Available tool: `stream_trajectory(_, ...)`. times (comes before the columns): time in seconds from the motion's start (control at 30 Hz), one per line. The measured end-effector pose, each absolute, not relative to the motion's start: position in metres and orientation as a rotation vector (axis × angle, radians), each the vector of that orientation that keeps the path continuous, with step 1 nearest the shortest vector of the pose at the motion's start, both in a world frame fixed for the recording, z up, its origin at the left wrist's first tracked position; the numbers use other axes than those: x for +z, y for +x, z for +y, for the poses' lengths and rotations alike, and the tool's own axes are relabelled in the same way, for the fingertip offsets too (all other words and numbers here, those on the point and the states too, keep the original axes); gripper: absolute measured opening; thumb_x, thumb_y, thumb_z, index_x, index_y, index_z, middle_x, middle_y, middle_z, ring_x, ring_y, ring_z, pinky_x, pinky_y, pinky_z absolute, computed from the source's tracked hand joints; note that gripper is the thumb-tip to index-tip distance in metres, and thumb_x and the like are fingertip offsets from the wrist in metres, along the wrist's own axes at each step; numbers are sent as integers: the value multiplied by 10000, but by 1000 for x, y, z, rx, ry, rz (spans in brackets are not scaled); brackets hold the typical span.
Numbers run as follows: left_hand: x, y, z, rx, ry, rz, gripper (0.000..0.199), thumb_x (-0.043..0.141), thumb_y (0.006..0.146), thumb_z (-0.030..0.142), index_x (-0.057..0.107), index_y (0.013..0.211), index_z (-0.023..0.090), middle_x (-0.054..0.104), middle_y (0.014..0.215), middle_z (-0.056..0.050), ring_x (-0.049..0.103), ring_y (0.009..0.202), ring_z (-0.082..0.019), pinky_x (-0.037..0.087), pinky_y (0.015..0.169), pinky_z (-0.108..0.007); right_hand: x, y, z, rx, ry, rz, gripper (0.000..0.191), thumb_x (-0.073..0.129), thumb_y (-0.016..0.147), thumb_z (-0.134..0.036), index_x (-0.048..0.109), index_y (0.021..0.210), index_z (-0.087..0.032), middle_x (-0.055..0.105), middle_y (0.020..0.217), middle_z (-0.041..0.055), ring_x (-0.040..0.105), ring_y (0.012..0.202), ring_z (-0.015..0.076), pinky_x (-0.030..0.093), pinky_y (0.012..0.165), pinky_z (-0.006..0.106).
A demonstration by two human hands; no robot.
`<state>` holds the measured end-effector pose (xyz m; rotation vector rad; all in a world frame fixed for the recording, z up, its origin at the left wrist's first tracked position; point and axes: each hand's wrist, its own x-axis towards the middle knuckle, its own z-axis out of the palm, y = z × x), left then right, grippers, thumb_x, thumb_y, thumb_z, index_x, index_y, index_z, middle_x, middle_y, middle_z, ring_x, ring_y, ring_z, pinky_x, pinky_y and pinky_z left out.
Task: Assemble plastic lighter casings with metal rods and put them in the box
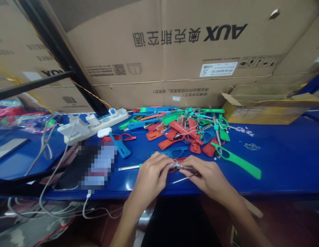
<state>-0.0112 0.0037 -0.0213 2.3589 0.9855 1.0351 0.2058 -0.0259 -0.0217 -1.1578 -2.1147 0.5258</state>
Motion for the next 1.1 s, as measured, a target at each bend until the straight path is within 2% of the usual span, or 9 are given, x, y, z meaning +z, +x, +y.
stream_trajectory(0.23,-19,-10,4,1086,2365,965,160,549,1012,131,688,976,203,741,941,-31,615,874,-187,498,853,-358,-23,206,-25,495,-1119,-2097,128,571,1028,-298,660,1094,-232,718,994,20,676,824,145,489,719,238)
stream_trajectory(0.3,-18,-11,4,1116,2351,970,136,573,1005,143,692,1010,207,744,999,-34,606,957,-196,511,878,-348,-24,207,-24,500,-1113,-2062,145,581,1024,-291,661,1134,-240,721,1044,20,690,887,147,502,772,240)
stream_trajectory(0.37,-17,-14,2,1139,2349,1001,145,596,998,164,689,1096,218,733,1127,-43,589,1093,-211,501,967,-370,-24,207,-23,478,-1150,-2016,150,596,1016,-285,665,1142,-243,721,1076,19,698,940,154,512,820,248)
stream_trajectory(0.47,-19,-22,-3,1119,2373,1136,237,624,992,227,652,1227,241,689,1272,-56,545,1223,-242,460,1059,-430,-25,207,-22,389,-1257,-1963,141,616,1002,-283,679,1119,-239,727,1071,17,712,944,168,524,832,267)
stream_trajectory(0.63,-28,-35,-10,927,2436,1305,397,647,979,365,567,1354,260,665,1296,-66,536,1246,-274,460,1050,-465,-27,207,-23,204,-1316,-1986,182,608,1003,-275,709,1149,-236,741,1090,22,725,934,184,544,785,279)
stream_trajectory(0.73,-28,-35,-11,825,2483,1305,464,661,954,450,554,1363,258,655,1299,-66,549,1229,-276,468,1024,-457,-27,207,-23,141,-1335,-1986,190,605,1005,-299,734,1132,-242,739,1097,25,727,927,185,550,778,280)
stream_trajectory(0.9,-23,-29,-10,769,2518,1318,343,638,974,423,601,1274,260,645,1285,-58,551,1209,-272,466,984,-446,-21,217,-14,271,-1347,-2029,177,611,997,-342,763,1051,-269,714,1149,17,723,967,195,559,842,301)
stream_trajectory(1.1,-25,-29,-10,757,2515,1290,242,599,1008,354,618,1235,272,617,1302,-65,532,1230,-269,442,1007,-454,-14,233,-2,412,-1319,-2166,181,606,998,-334,749,1084,-261,707,1168,25,710,1007,207,558,889,330)
